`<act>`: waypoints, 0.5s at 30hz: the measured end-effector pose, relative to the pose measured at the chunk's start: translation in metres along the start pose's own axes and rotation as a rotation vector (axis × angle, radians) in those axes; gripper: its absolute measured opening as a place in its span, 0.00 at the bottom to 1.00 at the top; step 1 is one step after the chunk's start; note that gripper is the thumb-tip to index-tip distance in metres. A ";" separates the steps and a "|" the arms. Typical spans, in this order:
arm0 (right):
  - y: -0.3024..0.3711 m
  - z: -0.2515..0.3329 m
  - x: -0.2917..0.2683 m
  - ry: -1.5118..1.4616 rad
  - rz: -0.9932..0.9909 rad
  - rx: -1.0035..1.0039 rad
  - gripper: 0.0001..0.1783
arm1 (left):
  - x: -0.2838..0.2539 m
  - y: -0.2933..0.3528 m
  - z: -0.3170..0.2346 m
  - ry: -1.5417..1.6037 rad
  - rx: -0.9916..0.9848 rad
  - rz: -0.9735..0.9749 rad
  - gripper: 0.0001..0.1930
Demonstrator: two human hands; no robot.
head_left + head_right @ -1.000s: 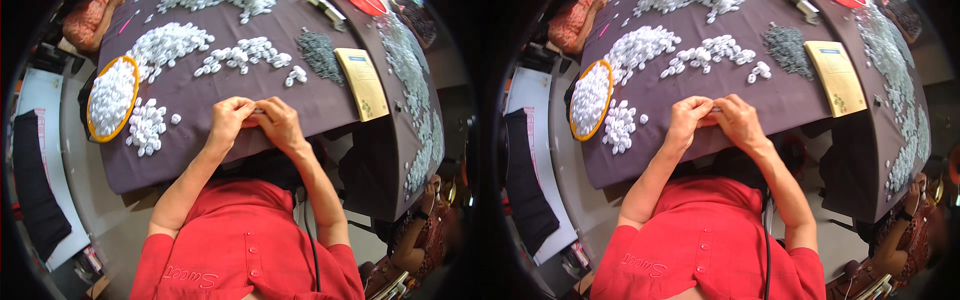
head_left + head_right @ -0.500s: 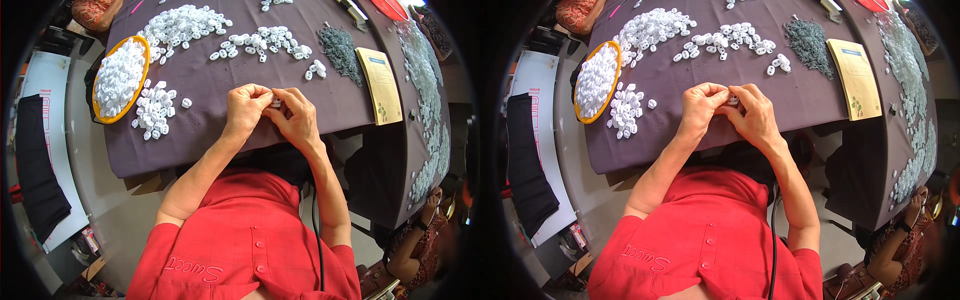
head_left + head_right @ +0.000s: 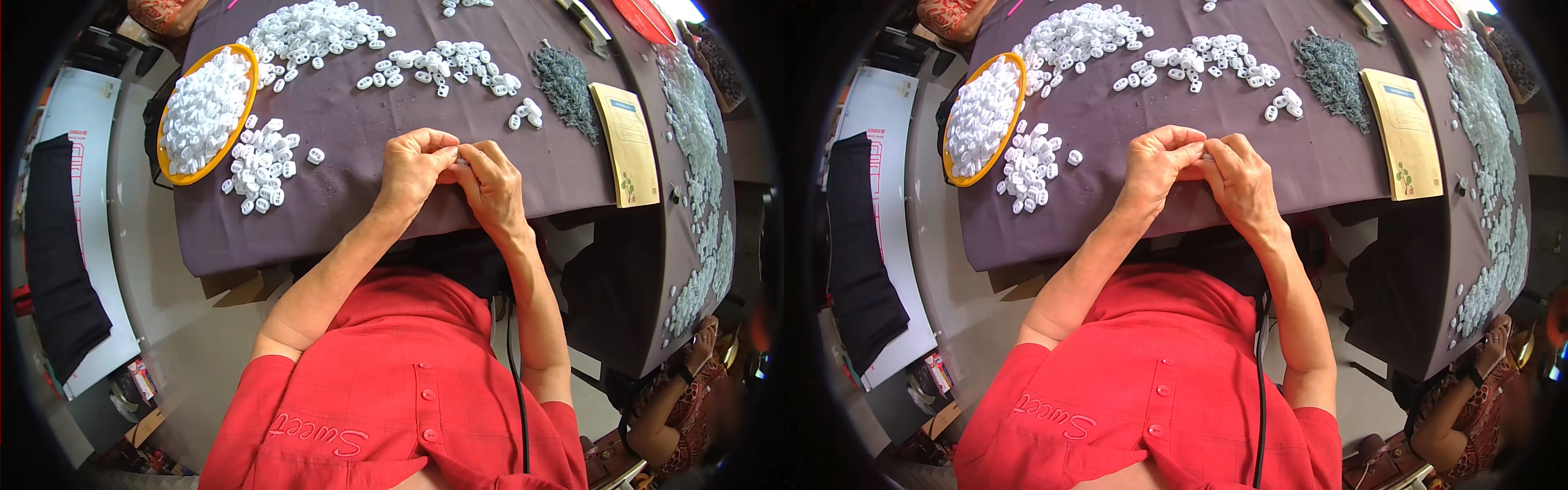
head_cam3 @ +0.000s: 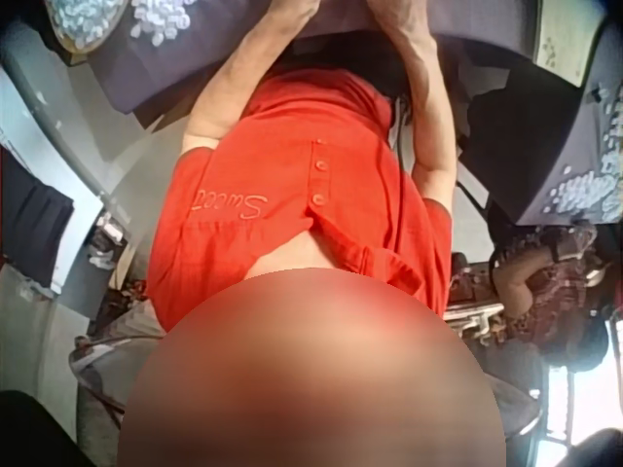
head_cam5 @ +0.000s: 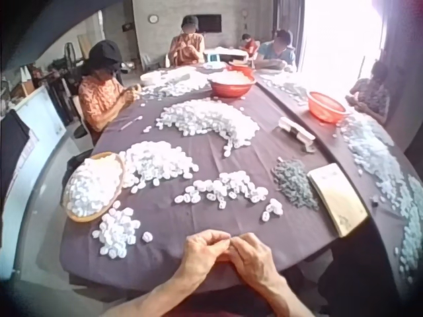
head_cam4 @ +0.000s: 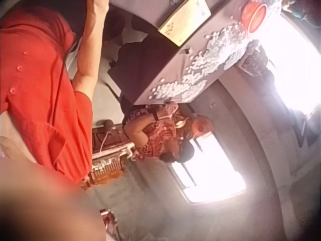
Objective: The person assembles plastic cord locks by fitting the components together by hand.
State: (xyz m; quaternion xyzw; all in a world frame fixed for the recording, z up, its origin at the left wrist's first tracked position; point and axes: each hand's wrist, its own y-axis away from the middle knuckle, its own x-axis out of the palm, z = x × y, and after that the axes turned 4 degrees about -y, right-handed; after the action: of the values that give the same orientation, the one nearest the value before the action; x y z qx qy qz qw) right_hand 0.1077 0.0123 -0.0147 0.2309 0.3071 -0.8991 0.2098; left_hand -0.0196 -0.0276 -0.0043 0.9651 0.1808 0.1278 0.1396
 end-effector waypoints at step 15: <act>-0.004 0.001 -0.004 -0.084 0.027 0.095 0.11 | 0.002 0.000 0.006 -0.002 0.058 0.022 0.02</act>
State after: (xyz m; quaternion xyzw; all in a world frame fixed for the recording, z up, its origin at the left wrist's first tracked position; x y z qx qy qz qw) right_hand 0.1085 0.0160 -0.0102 0.2068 0.2520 -0.9186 0.2234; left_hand -0.0164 -0.0285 -0.0093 0.9709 0.1739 0.1228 0.1102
